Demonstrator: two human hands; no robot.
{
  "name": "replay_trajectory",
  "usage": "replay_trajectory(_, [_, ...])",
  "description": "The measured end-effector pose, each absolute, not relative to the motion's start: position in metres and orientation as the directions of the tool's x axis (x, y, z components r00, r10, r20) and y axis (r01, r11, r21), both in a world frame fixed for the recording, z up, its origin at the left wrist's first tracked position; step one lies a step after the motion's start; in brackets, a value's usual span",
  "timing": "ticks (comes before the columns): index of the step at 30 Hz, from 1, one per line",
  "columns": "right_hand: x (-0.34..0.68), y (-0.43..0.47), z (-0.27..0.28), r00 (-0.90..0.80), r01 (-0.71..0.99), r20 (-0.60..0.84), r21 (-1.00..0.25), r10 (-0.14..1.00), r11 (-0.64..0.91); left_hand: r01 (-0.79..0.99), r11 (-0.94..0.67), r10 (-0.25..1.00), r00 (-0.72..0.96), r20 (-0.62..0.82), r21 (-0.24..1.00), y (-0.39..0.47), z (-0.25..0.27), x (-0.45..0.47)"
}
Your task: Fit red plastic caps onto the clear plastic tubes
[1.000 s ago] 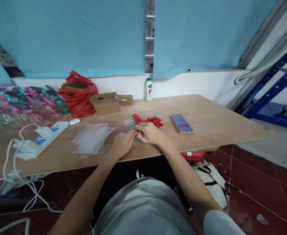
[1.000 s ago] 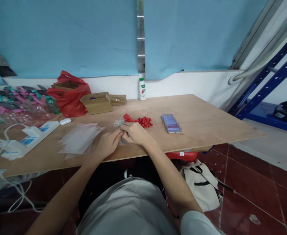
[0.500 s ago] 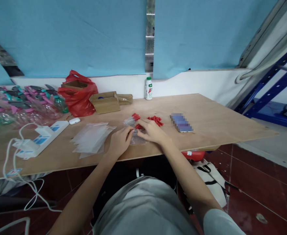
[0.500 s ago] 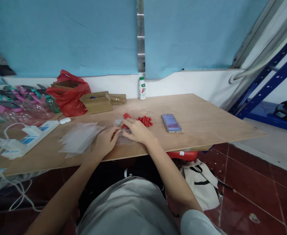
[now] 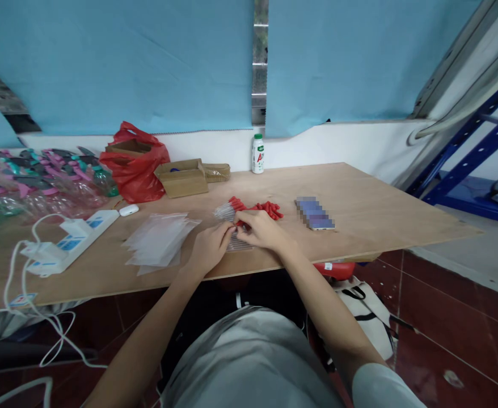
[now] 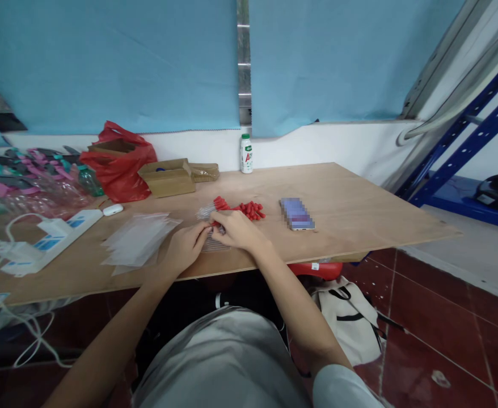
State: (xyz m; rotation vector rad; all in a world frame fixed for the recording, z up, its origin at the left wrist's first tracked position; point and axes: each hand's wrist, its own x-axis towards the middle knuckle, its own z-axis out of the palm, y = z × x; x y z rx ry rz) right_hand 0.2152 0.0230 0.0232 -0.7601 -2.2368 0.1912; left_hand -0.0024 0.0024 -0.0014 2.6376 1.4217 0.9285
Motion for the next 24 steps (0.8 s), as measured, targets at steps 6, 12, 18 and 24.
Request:
replay_trajectory(6, [0.2124, 0.0183, 0.0269, -0.568, 0.469, 0.611, -0.310, 0.551, 0.827, 0.757, -0.598, 0.760, 0.430, 0.486, 0.265, 0.0025, -0.0008, -0.0011])
replay_trajectory(12, [0.2119, 0.0199, 0.0233, -0.588, 0.466, 0.614, -0.273, 0.525, 0.841, 0.744, -0.615, 0.749, 0.446, 0.489, 0.262, 0.0015, 0.0001, -0.0001])
replay_trajectory(18, [0.2115, 0.0189, 0.0260, -0.603, 0.429, 0.625, -0.270, 0.496, 0.862, 0.747, -0.615, 0.747, 0.448, 0.492, 0.254, 0.0027, -0.0013, -0.0006])
replay_trajectory(24, [0.2183, 0.0209, 0.0278, -0.533, 0.411, 0.652, -0.358, 0.539, 0.838, 0.750, -0.599, 0.743, 0.389, 0.544, 0.282, -0.0020, 0.0053, -0.0019])
